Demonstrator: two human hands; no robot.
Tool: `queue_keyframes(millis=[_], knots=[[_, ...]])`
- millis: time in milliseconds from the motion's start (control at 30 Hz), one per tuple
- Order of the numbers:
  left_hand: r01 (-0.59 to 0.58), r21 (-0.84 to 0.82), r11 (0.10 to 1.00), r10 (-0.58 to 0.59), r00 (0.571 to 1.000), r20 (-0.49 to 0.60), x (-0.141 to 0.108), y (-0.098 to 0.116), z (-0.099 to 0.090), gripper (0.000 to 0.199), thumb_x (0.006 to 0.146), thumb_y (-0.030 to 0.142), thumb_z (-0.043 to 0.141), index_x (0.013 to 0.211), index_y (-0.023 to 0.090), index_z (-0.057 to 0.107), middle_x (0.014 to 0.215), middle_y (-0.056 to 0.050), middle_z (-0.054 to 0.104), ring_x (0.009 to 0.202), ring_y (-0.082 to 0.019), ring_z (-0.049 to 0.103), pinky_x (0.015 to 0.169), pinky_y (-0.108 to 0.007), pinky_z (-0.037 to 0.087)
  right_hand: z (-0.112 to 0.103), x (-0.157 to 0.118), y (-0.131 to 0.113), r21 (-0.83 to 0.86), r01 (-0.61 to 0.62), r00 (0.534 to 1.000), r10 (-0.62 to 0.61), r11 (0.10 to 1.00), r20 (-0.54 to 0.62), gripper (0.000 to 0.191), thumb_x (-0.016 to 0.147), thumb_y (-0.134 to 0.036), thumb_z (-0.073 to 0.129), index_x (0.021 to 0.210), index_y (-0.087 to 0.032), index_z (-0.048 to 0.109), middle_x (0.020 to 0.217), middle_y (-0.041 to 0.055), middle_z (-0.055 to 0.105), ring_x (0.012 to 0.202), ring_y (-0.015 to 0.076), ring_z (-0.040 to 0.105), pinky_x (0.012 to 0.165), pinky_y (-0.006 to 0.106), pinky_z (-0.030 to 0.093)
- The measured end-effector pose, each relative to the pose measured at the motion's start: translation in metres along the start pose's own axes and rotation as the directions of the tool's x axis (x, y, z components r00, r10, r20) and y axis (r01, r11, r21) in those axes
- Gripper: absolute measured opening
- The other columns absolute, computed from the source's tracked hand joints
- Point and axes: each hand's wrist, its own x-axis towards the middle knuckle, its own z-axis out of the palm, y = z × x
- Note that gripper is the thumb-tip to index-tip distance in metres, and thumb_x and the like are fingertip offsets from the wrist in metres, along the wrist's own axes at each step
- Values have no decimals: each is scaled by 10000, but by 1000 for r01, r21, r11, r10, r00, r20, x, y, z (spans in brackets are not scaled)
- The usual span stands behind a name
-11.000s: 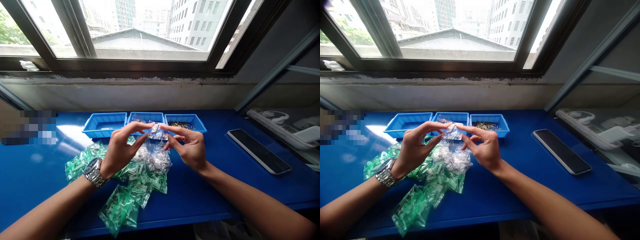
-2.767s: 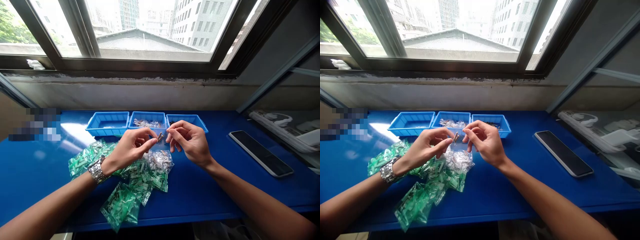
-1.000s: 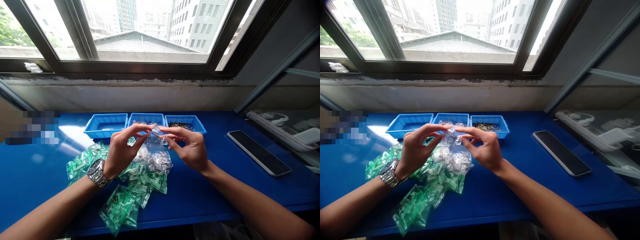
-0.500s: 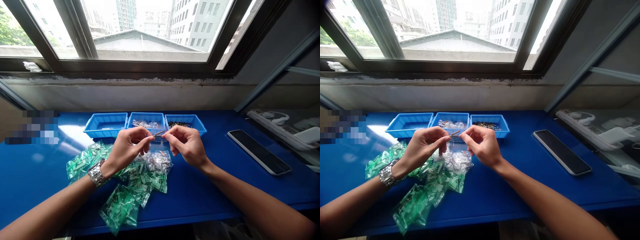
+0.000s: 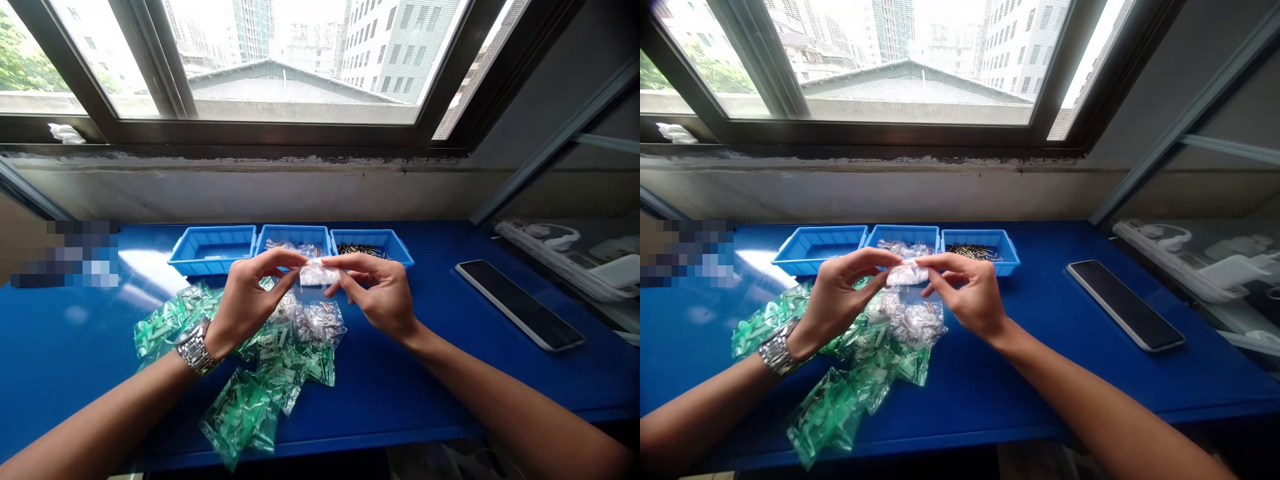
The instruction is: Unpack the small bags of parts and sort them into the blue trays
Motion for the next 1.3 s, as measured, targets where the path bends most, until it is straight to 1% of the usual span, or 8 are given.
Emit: queue_keyframes(millis=[167, 567, 700, 800, 1000, 1067, 1167, 1300], knots=[[-109, 23, 994, 110, 994, -22, -2, -1, 1, 307, 993, 198, 724, 1298, 220, 708, 1304, -61, 767, 1136, -217, 762, 971, -364, 658, 0, -3, -2, -102, 138, 990, -139, 985, 0, 327, 961, -141, 724, 1266, -247, 777, 1250, 47, 796, 934, 223, 828, 712, 313, 699], [-111, 45, 993, 112, 994, -11, -2, -1, 0, 239, 1004, 203, 710, 1242, 214, 719, 1304, -55, 772, 1162, -202, 754, 976, -335, 644, -2, -2, -1, -149, 133, 990, -137, 980, -19, 250, 957, -189, 731, 1187, -237, 818, 1158, 58, 826, 879, 219, 823, 754, 337, 684], [-42, 39, 998, 41, 999, 32, 0, 2, 0, 80, 997, 248, 724, 1008, 180, 764, 955, -37, 833, 851, -153, 796, 772, -252, 653, -1, -1, -4, -79, 58, 998, -58, 995, 4, 129, 959, -276, 753, 932, -175, 828, 750, 33, 803, 607, 168, 762, 587, 275, 619], [83, -67, 994, -73, 988, 135, 2, 5, 0, 265, 1017, 320, 690, 811, 157, 725, 625, 1, 737, 520, -107, 698, 512, -191, 577, -1, 0, -5, -73, -21, 999, 24, 997, 43, 281, 986, -324, 718, 758, -163, 754, 512, -31, 641, 398, 94, 587, 446, 222, 484], [145, -76, 987, -134, 981, 137, 2, 5, 0, 220, 990, 354, 720, 923, 150, 768, 604, -7, 716, 447, -111, 648, 407, -188, 524, -2, 1, 1, -44, -59, 997, 61, 997, 37, 233, 975, -355, 734, 869, -165, 816, 464, -53, 583, 344, 69, 489, 370, 206, 382], [93, -39, 995, -89, 992, 92, 0, 2, 0, 161, 986, 310, 728, 1027, 163, 779, 703, -21, 766, 497, -116, 681, 447, -200, 558, -2, 0, 3, -42, -34, 999, 35, 999, 21, 195, 961, -341, 755, 1011, -177, 846, 557, -23, 687, 371, 90, 562, 391, 223, 454], [-16, 37, 999, 15, 1000, 7, -1, -1, 0, 156, 986, 226, 716, 1129, 200, 773, 994, -57, 825, 795, -164, 790, 672, -258, 654, -1, -1, 3, -74, 18, 1000, -18, 997, -2, 220, 954, -283, 760, 1147, -212, 836, 898, 59, 838, 593, 169, 762, 510, 276, 593], [-92, 88, 992, 96, 995, -41, 0, 1, 0, 169, 981, 196, 719, 1142, 213, 766, 1112, -61, 812, 988, -188, 781, 823, -300, 651, -1, -2, 0, -98, 50, 999, -50, 994, 8, 256, 963, -233, 732, 1205, -236, 815, 1137, 79, 828, 810, 216, 822, 621, 313, 649]])
